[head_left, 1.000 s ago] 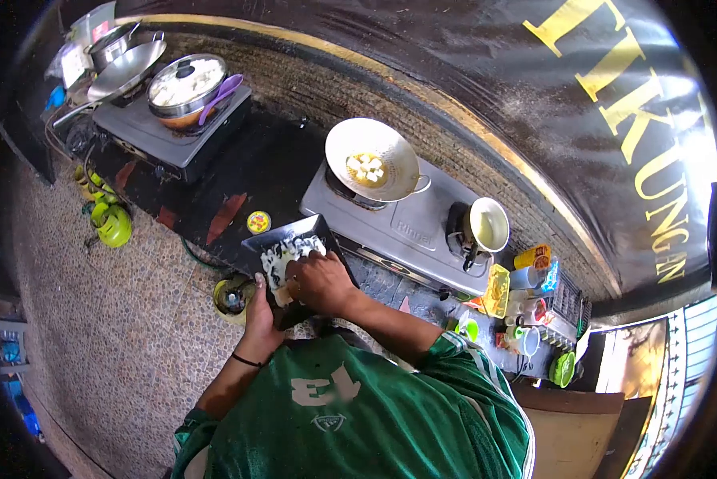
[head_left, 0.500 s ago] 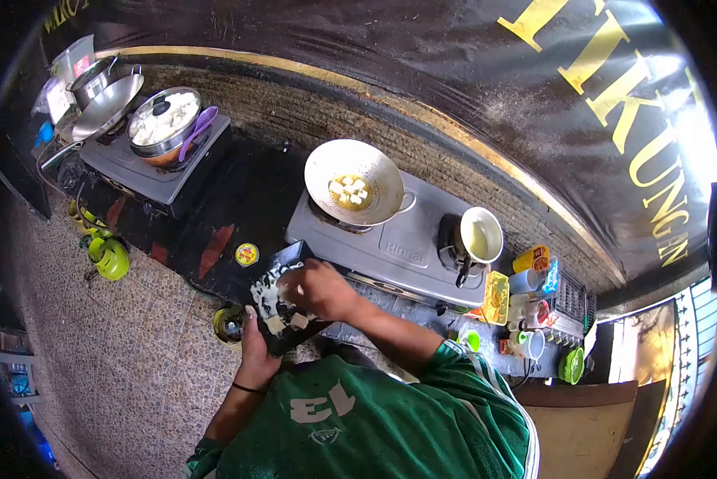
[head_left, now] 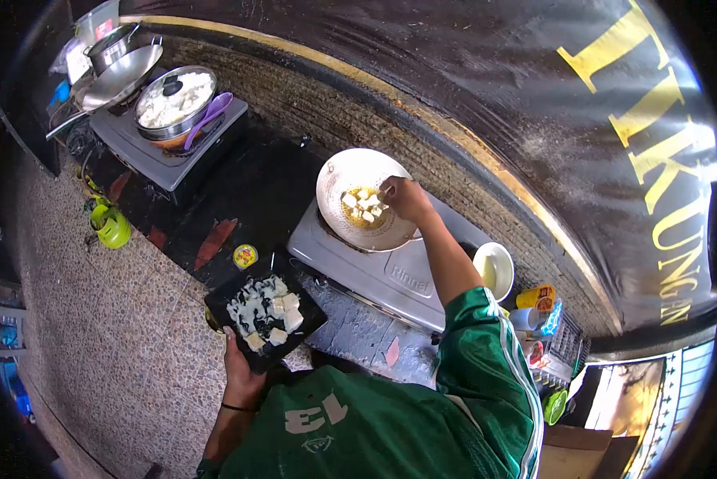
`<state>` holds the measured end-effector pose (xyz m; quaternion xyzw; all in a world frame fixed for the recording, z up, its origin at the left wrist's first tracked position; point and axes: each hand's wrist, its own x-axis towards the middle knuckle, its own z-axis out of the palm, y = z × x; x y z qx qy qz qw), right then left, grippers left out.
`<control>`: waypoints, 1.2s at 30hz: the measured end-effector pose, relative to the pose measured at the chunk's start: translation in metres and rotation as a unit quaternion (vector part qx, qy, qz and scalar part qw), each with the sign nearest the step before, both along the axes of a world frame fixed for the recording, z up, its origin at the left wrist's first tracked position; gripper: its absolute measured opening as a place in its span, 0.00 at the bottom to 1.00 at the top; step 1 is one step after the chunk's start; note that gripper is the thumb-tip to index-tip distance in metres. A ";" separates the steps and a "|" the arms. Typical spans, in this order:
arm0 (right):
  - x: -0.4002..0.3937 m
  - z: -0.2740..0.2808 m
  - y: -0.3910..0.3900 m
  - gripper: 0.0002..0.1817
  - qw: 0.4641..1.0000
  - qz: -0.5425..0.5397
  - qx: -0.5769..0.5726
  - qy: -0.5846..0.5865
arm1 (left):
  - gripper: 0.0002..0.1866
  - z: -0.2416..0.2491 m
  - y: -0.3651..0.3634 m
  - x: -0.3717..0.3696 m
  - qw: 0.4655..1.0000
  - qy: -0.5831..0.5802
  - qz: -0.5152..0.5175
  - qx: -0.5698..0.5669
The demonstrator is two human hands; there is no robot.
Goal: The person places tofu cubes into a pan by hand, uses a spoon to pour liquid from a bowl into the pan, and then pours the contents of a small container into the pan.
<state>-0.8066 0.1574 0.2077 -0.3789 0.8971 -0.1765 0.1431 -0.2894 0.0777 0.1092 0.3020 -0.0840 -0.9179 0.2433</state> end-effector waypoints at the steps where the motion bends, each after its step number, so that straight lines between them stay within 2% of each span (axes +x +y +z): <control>1: -0.014 -0.012 -0.006 0.17 0.999 0.021 0.034 0.024 | 0.34 0.009 0.002 -0.002 1.000 -0.004 0.012 -0.003; 4: -0.027 -0.027 -0.030 0.19 0.993 0.045 0.091 0.055 | 0.34 0.008 0.006 0.000 0.999 -0.033 0.036 0.001; 6: -0.032 -0.026 -0.044 0.17 0.981 0.087 0.154 0.078 | 0.34 0.008 0.008 0.001 0.998 -0.043 0.046 0.003; 8: -0.039 -0.036 -0.059 0.14 0.978 0.119 0.152 0.080 | 0.35 0.012 0.012 0.003 0.996 -0.051 0.065 0.018; 10: -0.042 -0.040 -0.075 0.13 0.956 0.180 0.167 0.160 | 0.35 0.016 0.016 0.005 0.995 -0.058 0.074 0.020; 12: -0.047 -0.047 -0.086 0.13 0.956 0.179 0.169 0.158 | 0.34 0.016 0.020 0.006 0.993 -0.056 0.099 0.013; 14: -0.055 -0.057 -0.094 0.09 0.947 0.210 0.125 0.207 | 0.34 0.014 0.024 0.009 0.993 -0.066 0.100 0.010; 16: -0.060 -0.064 -0.102 0.11 0.957 0.191 0.127 0.179 | 0.34 0.024 0.025 0.005 0.991 -0.061 0.116 0.006; 18: -0.064 -0.069 -0.108 0.13 0.978 0.167 0.089 0.090 | 0.34 0.018 0.030 0.011 0.991 -0.057 0.121 0.012; 19: -0.065 -0.070 -0.110 0.15 0.980 0.153 0.105 0.065 | 0.34 0.016 0.032 0.013 0.991 -0.052 0.120 0.015; 24: -0.070 -0.067 -0.107 0.14 0.979 0.193 0.056 0.035 | 0.35 0.012 0.034 0.020 0.990 -0.070 0.120 0.000; 28: -0.053 -0.027 -0.081 0.14 0.989 0.148 -0.012 0.022 | 0.34 0.023 0.033 0.019 0.989 -0.085 0.122 -0.007; 31: -0.037 0.000 -0.052 0.12 0.984 0.175 -0.030 0.028 | 0.34 0.013 0.031 0.024 0.989 -0.084 0.118 0.000; 32: -0.029 0.008 -0.046 0.12 0.984 0.174 -0.029 0.030 | 0.34 0.013 0.030 0.023 0.990 -0.081 0.115 0.001; 34: -0.013 0.023 -0.033 0.13 0.988 0.131 0.067 0.041 | 0.34 0.016 0.027 0.021 0.992 -0.064 0.112 0.011; 36: -0.022 -0.010 -0.017 0.13 0.988 0.136 0.063 0.035 | 0.33 0.014 0.025 0.022 0.994 -0.050 0.095 0.017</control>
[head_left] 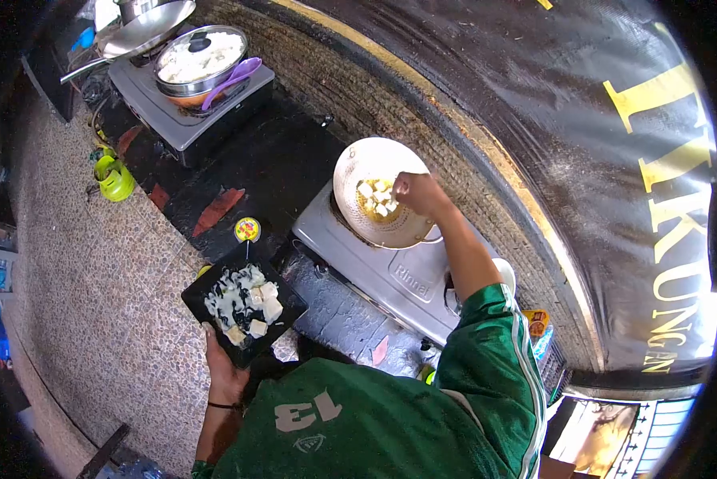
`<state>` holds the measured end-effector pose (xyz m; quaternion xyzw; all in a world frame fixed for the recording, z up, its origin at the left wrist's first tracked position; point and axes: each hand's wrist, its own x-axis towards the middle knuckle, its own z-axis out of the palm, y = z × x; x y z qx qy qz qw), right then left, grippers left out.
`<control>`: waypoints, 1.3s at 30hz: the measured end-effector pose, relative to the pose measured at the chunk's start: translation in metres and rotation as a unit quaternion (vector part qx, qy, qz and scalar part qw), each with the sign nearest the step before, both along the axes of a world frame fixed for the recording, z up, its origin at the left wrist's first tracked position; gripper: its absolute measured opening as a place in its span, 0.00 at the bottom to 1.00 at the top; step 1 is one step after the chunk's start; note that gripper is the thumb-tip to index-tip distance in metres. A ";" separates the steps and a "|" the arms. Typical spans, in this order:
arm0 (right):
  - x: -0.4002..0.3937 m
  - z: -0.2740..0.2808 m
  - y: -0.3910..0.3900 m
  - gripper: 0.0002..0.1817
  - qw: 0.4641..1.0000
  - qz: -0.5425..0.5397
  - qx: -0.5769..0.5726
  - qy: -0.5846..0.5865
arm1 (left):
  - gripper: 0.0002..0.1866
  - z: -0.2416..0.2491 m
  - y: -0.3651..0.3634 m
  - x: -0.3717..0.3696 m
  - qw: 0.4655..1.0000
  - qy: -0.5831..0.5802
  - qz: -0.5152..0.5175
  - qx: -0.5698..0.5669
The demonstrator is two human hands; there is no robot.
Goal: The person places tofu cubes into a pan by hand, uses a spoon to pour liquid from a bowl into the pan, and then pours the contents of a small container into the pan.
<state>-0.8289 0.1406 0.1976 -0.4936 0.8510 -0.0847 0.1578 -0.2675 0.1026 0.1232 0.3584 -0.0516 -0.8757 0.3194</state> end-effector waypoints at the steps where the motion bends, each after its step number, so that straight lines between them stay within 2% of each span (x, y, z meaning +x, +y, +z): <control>1: -0.010 -0.028 0.008 0.13 0.998 0.054 0.016 0.018 | 0.33 -0.004 -0.001 0.001 1.000 0.002 -0.003 0.000; 2: -0.015 -0.041 0.014 0.13 0.993 0.107 0.032 0.036 | 0.34 -0.009 -0.001 0.002 1.000 0.006 -0.011 0.000; 3: -0.007 -0.039 0.017 0.13 0.989 0.134 0.056 -0.001 | 0.34 -0.011 -0.002 0.003 1.000 0.010 -0.018 0.000; 4: 0.000 -0.040 0.017 0.13 0.990 0.133 0.056 0.001 | 0.34 -0.007 -0.002 0.001 1.000 0.011 -0.020 0.000; 6: 0.018 -0.045 0.013 0.13 0.983 0.111 0.136 0.058 | 0.34 0.000 -0.003 0.000 1.000 0.013 -0.025 0.007; 7: 0.032 -0.033 0.010 0.14 0.981 0.129 0.121 0.079 | 0.34 -0.002 -0.003 0.001 1.000 0.012 -0.025 0.007; 11: 0.044 -0.042 -0.004 0.14 0.981 0.128 0.115 0.087 | 0.33 -0.003 -0.001 0.008 1.000 -0.003 -0.009 0.017; 16: 0.065 -0.046 -0.020 0.12 0.971 0.083 0.121 0.188 | 0.34 -0.007 0.004 0.023 1.000 0.001 -0.007 0.030; 18: 0.062 -0.050 -0.017 0.12 0.973 0.118 0.117 0.162 | 0.34 -0.006 0.006 0.025 1.000 -0.009 0.010 -0.011; 20: 0.056 -0.052 -0.012 0.12 0.972 0.153 0.111 0.138 | 0.34 -0.005 0.007 0.030 1.000 -0.003 0.011 0.000; 22: 0.053 -0.047 -0.009 0.12 0.982 0.095 0.104 0.123 | 0.34 -0.008 0.007 0.033 1.000 0.004 0.010 0.011; 26: 0.046 -0.023 0.000 0.12 0.978 0.099 0.127 0.131 | 0.35 -0.012 0.006 0.035 1.000 0.007 0.003 0.007; 28: 0.041 -0.030 0.002 0.12 0.970 0.159 0.161 0.092 | 0.35 -0.011 0.005 0.034 1.000 0.006 -0.002 0.010; 32: 0.033 -0.065 0.004 0.12 0.967 0.144 0.196 0.083 | 0.35 -0.007 0.006 0.030 1.000 0.004 0.001 -0.001; 35: 0.015 -0.102 0.006 0.14 0.960 0.161 0.190 0.127 | 0.35 -0.005 0.006 0.031 1.000 -0.001 0.001 -0.002; 38: 0.016 -0.101 0.005 0.14 0.961 0.152 0.195 0.128 | 0.34 -0.010 0.007 0.034 1.000 -0.013 -0.001 0.003; 39: 0.024 -0.085 0.005 0.14 0.967 0.149 0.170 0.118 | 0.34 -0.012 0.008 0.036 1.000 -0.020 -0.002 0.008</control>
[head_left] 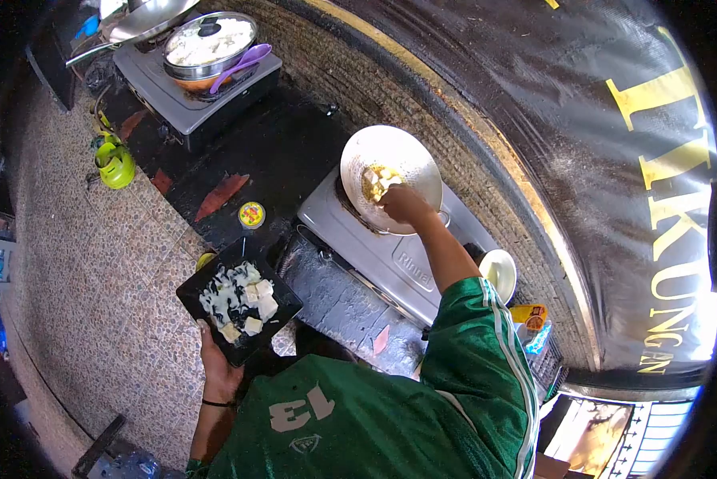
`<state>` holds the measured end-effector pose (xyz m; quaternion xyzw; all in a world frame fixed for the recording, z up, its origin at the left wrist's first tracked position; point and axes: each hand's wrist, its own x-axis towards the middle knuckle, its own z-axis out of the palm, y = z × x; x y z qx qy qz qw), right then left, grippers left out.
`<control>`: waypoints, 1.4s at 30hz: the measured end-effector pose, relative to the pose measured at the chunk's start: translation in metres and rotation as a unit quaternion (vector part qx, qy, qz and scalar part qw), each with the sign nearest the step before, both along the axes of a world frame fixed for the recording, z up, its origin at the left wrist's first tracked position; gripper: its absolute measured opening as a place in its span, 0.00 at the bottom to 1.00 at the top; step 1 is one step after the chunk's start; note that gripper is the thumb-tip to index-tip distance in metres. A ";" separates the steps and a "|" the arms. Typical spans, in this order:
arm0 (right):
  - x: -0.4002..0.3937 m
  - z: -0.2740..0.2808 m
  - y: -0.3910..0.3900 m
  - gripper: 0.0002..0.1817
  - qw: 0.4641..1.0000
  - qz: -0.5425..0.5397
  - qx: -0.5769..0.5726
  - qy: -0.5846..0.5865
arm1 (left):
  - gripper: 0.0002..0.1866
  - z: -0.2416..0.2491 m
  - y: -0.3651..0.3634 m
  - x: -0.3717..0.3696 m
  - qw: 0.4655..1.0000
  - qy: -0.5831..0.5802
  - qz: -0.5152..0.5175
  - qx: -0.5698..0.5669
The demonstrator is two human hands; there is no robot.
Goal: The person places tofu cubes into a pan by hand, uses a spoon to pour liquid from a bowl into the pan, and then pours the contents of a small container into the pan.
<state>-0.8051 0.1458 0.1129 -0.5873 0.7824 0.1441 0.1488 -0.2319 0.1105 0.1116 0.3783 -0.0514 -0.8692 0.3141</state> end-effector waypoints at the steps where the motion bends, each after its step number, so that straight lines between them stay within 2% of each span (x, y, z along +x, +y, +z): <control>1: 0.008 0.017 -0.002 0.13 1.000 -0.002 -0.024 -0.013 | 0.34 0.001 0.001 0.000 1.000 -0.001 0.001 0.000; 5: 0.013 0.057 0.001 0.09 0.996 -0.008 -0.077 -0.053 | 0.35 0.002 0.002 -0.002 1.000 0.011 0.007 -0.010; 7: 0.016 0.074 0.008 0.10 0.987 -0.021 -0.153 -0.036 | 0.35 0.010 0.000 -0.005 1.000 0.020 0.007 -0.008; 11: 0.038 0.133 0.019 0.14 0.980 -0.080 -0.182 -0.017 | 0.35 0.015 -0.002 -0.009 0.999 0.034 -0.003 -0.028; 13: 0.054 0.170 0.028 0.15 0.952 -0.129 -0.275 -0.047 | 0.35 0.010 -0.004 -0.009 0.999 0.031 -0.012 -0.033; 14: 0.050 0.172 0.033 0.14 0.938 -0.122 -0.322 -0.028 | 0.35 0.008 -0.005 -0.010 0.999 0.032 -0.018 -0.022; 15: 0.053 0.176 0.035 0.14 0.937 -0.123 -0.325 -0.027 | 0.35 0.010 -0.009 -0.012 0.999 0.032 -0.024 -0.012; 17: 0.064 0.187 0.038 0.13 0.881 -0.199 -0.420 -0.085 | 0.35 0.014 -0.011 -0.018 0.998 0.043 -0.028 -0.034; 18: 0.067 0.190 0.037 0.16 0.862 -0.289 -0.377 -0.175 | 0.34 0.016 -0.013 -0.022 0.997 0.047 -0.037 -0.043; 19: 0.066 0.173 0.042 0.16 0.862 -0.291 -0.376 -0.177 | 0.34 0.021 -0.015 -0.025 0.997 0.048 -0.045 -0.049; 20: 0.064 0.142 0.048 0.19 0.920 -0.202 -0.335 -0.009 | 0.33 0.022 -0.019 -0.026 0.995 0.069 -0.067 -0.012; 21: 0.068 0.121 0.051 0.22 0.941 -0.100 -0.282 0.156 | 0.33 0.020 -0.021 -0.029 0.995 0.061 -0.074 -0.033; 22: 0.078 0.125 0.050 0.30 0.951 -0.090 -0.280 0.095 | 0.33 0.019 -0.022 -0.032 0.995 0.056 -0.076 -0.037; 23: 0.098 0.135 0.042 0.30 0.953 -0.078 -0.281 0.085 | 0.32 0.021 -0.024 -0.037 0.995 0.053 -0.075 -0.042; 25: 0.146 0.150 0.044 0.26 0.915 -0.184 -0.357 0.034 | 0.32 0.032 -0.030 -0.044 0.994 0.058 -0.087 -0.035; 28: 0.216 0.149 0.050 0.21 0.899 -0.134 -0.410 -0.073 | 0.32 0.036 -0.034 -0.053 0.992 0.063 -0.101 -0.044; 31: 0.277 0.138 0.052 0.22 0.909 -0.034 -0.356 -0.216 | 0.32 0.040 -0.036 -0.055 0.986 0.064 -0.141 -0.058; 33: 0.309 0.126 0.048 0.20 0.912 0.042 -0.337 -0.229 | 0.34 0.041 -0.038 -0.057 0.980 0.080 -0.173 -0.058; 36: 0.345 0.117 0.042 0.23 0.922 0.045 -0.294 -0.250 | 0.33 0.044 -0.038 -0.053 0.972 0.092 -0.207 -0.060; 38: 0.361 0.110 0.037 0.27 0.939 0.083 -0.282 -0.179 | 0.34 0.039 -0.040 -0.048 0.967 0.093 -0.226 -0.067; 42: 0.377 0.100 0.031 0.31 0.948 0.084 -0.267 -0.151 | 0.34 0.037 -0.041 -0.040 0.962 0.073 -0.254 -0.068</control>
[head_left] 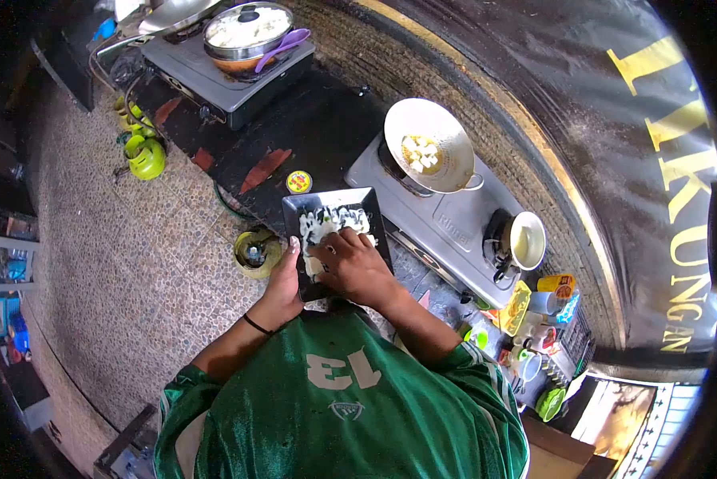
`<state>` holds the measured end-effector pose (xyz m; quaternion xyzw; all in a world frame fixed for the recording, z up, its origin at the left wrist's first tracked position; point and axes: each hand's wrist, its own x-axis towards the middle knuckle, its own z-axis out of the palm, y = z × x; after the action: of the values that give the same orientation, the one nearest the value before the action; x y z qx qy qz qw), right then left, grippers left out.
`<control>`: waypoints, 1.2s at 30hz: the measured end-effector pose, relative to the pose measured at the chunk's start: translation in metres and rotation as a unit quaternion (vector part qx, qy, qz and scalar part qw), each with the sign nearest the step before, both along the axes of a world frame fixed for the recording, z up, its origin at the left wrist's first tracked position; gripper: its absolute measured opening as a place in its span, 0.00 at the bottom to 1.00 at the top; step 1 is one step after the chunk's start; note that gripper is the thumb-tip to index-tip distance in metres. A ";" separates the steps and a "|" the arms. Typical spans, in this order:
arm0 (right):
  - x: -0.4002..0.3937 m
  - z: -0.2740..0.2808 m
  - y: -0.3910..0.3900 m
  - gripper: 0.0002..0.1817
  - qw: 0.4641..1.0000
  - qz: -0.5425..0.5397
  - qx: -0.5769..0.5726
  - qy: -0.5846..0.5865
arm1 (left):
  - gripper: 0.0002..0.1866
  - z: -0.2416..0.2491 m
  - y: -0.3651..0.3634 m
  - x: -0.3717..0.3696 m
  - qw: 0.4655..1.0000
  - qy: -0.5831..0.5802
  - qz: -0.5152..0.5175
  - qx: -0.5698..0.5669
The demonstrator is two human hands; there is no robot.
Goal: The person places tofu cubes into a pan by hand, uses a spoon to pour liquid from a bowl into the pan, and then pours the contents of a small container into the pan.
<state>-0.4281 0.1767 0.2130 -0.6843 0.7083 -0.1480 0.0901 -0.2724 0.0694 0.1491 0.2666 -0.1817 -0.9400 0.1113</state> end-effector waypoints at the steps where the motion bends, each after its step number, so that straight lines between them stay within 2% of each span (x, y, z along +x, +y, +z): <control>1: 0.004 -0.001 -0.001 0.31 1.000 -0.008 -0.002 0.002 | 0.33 -0.003 -0.001 0.002 1.000 0.002 -0.006 0.006; 5: 0.012 0.003 -0.003 0.26 0.999 0.012 -0.029 0.008 | 0.33 -0.013 -0.006 0.008 0.999 0.014 -0.041 0.006; 8: 0.019 -0.008 -0.005 0.23 0.998 -0.001 -0.054 0.022 | 0.39 -0.008 -0.008 0.005 0.999 -0.011 -0.034 -0.016; 11: 0.024 -0.007 -0.007 0.19 0.999 -0.017 -0.040 0.032 | 0.34 -0.001 -0.010 0.006 0.999 0.001 -0.032 -0.001; 15: 0.019 -0.002 -0.007 0.27 0.999 -0.013 -0.032 -0.004 | 0.34 -0.006 -0.013 0.007 0.999 -0.005 -0.050 -0.015; 18: 0.016 0.002 -0.005 0.29 0.999 -0.007 -0.037 -0.023 | 0.34 -0.004 -0.014 0.008 0.998 0.013 -0.059 -0.004; 28: 0.013 -0.004 -0.003 0.27 0.999 -0.020 -0.035 -0.019 | 0.39 -0.008 -0.012 0.001 0.998 0.007 -0.046 -0.029; 36: 0.010 -0.007 -0.003 0.24 0.999 -0.021 -0.038 -0.008 | 0.42 -0.013 -0.010 -0.004 0.997 -0.003 -0.073 0.006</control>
<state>-0.4182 0.1732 0.2064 -0.6711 0.7157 -0.1816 0.0666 -0.2760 0.0599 0.1359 0.2561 -0.1950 -0.9459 0.0399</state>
